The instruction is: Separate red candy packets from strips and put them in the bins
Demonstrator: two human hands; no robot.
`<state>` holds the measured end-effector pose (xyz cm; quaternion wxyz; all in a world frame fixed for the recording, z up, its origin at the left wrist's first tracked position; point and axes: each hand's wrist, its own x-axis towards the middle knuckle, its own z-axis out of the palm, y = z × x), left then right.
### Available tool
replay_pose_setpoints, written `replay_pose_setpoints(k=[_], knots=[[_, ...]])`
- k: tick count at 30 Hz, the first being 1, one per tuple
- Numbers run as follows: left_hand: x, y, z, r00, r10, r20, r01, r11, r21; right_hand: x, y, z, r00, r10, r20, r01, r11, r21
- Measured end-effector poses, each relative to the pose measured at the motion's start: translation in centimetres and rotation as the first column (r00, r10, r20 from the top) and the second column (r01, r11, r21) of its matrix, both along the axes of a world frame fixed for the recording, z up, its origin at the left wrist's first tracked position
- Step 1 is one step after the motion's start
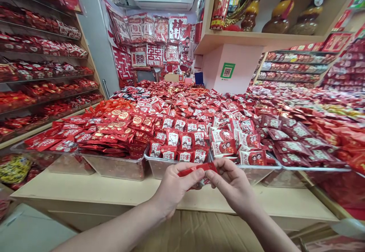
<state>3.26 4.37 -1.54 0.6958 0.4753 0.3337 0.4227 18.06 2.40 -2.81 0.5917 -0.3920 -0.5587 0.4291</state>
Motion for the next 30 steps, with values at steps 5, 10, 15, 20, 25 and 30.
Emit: replay_pose_setpoints(k=[5, 10, 15, 20, 25, 30], knots=[[0.1, -0.1, -0.4, 0.996, -0.049, -0.068, 0.053, 0.996, 0.067, 0.1, 0.1, -0.4, 0.991, -0.07, 0.117, 0.055, 0.991, 0.124], [0.3, -0.3, -0.3, 0.997, -0.067, -0.048, 0.069, 0.996, 0.055, 0.1, 0.0, -0.3, 0.985, -0.135, 0.106, 0.124, 0.987, 0.105], [0.5, -0.3, -0.2, 0.998, -0.057, -0.017, 0.057, 0.998, 0.034, 0.1, -0.1, -0.3, 0.997, -0.076, 0.015, 0.076, 0.997, -0.004], [0.4, 0.1, -0.5, 0.999, -0.042, -0.029, 0.043, 0.997, 0.067, 0.1, 0.0, -0.1, 0.998, 0.035, -0.053, -0.039, 0.996, -0.083], [-0.1, 0.5, -0.3, 0.988, -0.093, -0.124, 0.114, 0.977, 0.179, 0.4, 0.2, -0.1, 1.0, -0.013, 0.02, 0.014, 0.999, -0.033], [-0.9, 0.8, 0.6, 0.917, -0.004, -0.398, 0.203, 0.865, 0.459, 0.7, 0.0, 0.3, 0.997, -0.013, 0.081, 0.012, 1.0, 0.008]])
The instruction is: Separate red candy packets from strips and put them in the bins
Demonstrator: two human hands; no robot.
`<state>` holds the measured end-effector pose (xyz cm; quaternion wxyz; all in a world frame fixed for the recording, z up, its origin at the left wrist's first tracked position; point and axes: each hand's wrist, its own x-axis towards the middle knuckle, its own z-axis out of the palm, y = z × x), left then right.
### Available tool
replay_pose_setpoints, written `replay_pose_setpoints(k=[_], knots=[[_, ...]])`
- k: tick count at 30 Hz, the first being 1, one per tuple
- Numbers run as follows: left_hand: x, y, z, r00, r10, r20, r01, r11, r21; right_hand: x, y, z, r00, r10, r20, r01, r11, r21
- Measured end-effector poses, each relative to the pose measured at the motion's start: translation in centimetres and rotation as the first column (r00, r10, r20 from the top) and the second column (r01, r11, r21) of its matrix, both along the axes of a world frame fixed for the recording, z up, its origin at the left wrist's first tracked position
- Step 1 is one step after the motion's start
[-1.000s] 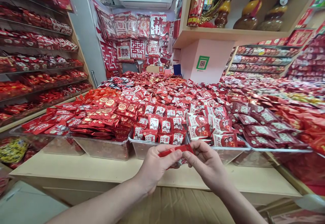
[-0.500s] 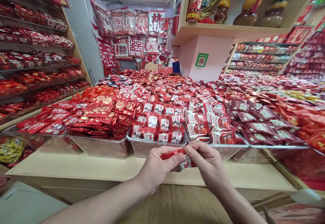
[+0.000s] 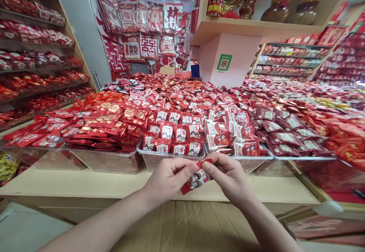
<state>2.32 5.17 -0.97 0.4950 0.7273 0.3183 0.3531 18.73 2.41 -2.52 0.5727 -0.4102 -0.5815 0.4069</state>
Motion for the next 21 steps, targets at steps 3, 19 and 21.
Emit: replay_pose_setpoints(k=[3, 19, 21], knots=[[-0.7, 0.2, 0.5, 0.992, 0.113, -0.049, -0.106, 0.987, 0.125, -0.2, -0.1, 0.1, 0.997, 0.035, 0.065, -0.036, 0.999, 0.013], [-0.1, 9.9, 6.0, 0.631, 0.431, -0.645, 0.29, 0.641, 0.711, -1.0, -0.2, -0.7, 0.993, 0.096, -0.065, -0.108, 0.97, -0.217], [0.1, 10.2, 5.8, 0.613, 0.418, -0.67, 0.319, 0.645, 0.694, -0.8, -0.2, -0.5, 0.991, 0.123, -0.054, -0.132, 0.964, -0.232]])
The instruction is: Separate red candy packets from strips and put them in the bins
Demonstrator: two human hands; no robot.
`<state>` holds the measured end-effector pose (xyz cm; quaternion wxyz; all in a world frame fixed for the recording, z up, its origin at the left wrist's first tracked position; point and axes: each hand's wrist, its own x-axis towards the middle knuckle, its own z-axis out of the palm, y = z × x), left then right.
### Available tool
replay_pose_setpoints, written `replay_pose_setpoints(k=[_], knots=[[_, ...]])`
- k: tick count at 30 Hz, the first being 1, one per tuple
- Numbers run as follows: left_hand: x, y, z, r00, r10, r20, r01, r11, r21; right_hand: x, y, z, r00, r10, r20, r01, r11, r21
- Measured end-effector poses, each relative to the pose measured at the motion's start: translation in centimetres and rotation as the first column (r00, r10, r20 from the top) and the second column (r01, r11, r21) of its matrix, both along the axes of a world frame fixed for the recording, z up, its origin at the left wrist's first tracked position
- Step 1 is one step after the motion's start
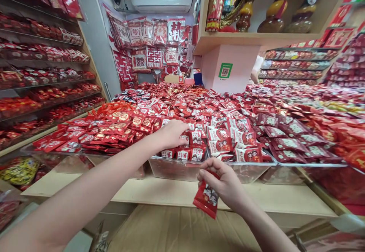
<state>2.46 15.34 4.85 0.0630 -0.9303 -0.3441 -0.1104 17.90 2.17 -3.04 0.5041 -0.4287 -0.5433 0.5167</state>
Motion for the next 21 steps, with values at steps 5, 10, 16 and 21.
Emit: replay_pose_setpoints(k=[5, 10, 16, 21], knots=[[-0.3, -0.6, -0.5, 1.0, 0.012, -0.019, -0.012, 1.0, 0.004, 1.7, 1.6, 3.3, 0.945, -0.136, 0.298, 0.062, 0.968, 0.245], [-0.5, -0.7, -0.5, 0.999, 0.01, -0.04, -0.009, 1.0, 0.025, 2.8, 6.4, 8.4, 0.495, -0.338, 0.8, -0.024, 0.916, 0.401], [-0.1, -0.4, -0.2, 0.995, 0.003, -0.102, 0.002, 0.999, 0.05, 1.5, 10.5, 9.5, 0.213, -0.204, 0.955, -0.178, 0.953, 0.243], [-0.2, -1.3, 0.3, 0.989, -0.009, -0.149, 0.023, 0.996, 0.091, 1.4, 10.9, 9.7, 0.142, -0.135, 0.981, -0.191, 0.968, 0.161]])
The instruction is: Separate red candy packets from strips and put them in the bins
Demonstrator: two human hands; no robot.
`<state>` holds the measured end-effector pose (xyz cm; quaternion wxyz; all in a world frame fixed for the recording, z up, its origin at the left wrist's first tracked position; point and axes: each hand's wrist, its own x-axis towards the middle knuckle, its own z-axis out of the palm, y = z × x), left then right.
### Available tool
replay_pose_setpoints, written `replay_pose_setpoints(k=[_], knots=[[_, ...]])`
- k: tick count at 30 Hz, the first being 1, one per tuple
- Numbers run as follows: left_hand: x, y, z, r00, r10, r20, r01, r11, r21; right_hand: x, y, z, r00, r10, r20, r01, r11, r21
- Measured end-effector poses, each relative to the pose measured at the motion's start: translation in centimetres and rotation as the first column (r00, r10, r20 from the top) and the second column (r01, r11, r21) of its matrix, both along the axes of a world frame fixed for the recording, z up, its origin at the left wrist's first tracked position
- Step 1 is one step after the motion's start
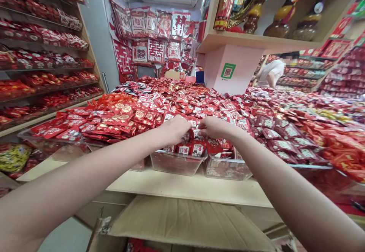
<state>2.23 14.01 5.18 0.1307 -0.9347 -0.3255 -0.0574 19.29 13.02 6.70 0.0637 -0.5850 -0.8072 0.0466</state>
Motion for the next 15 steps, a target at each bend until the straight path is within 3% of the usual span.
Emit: replay_pose_setpoints(k=[10, 15], knots=[[-0.2, 0.8, 0.3, 0.999, 0.006, 0.054, -0.003, 0.999, -0.052, 1.0, 0.8, -0.4, 0.982, 0.024, -0.189, -0.045, 0.993, -0.111], [-0.4, 0.4, 0.3, 0.971, 0.008, 0.238, 0.015, 0.995, -0.095, 1.7, 0.7, 0.5, 0.96, 0.024, -0.281, -0.049, 0.996, -0.08]])
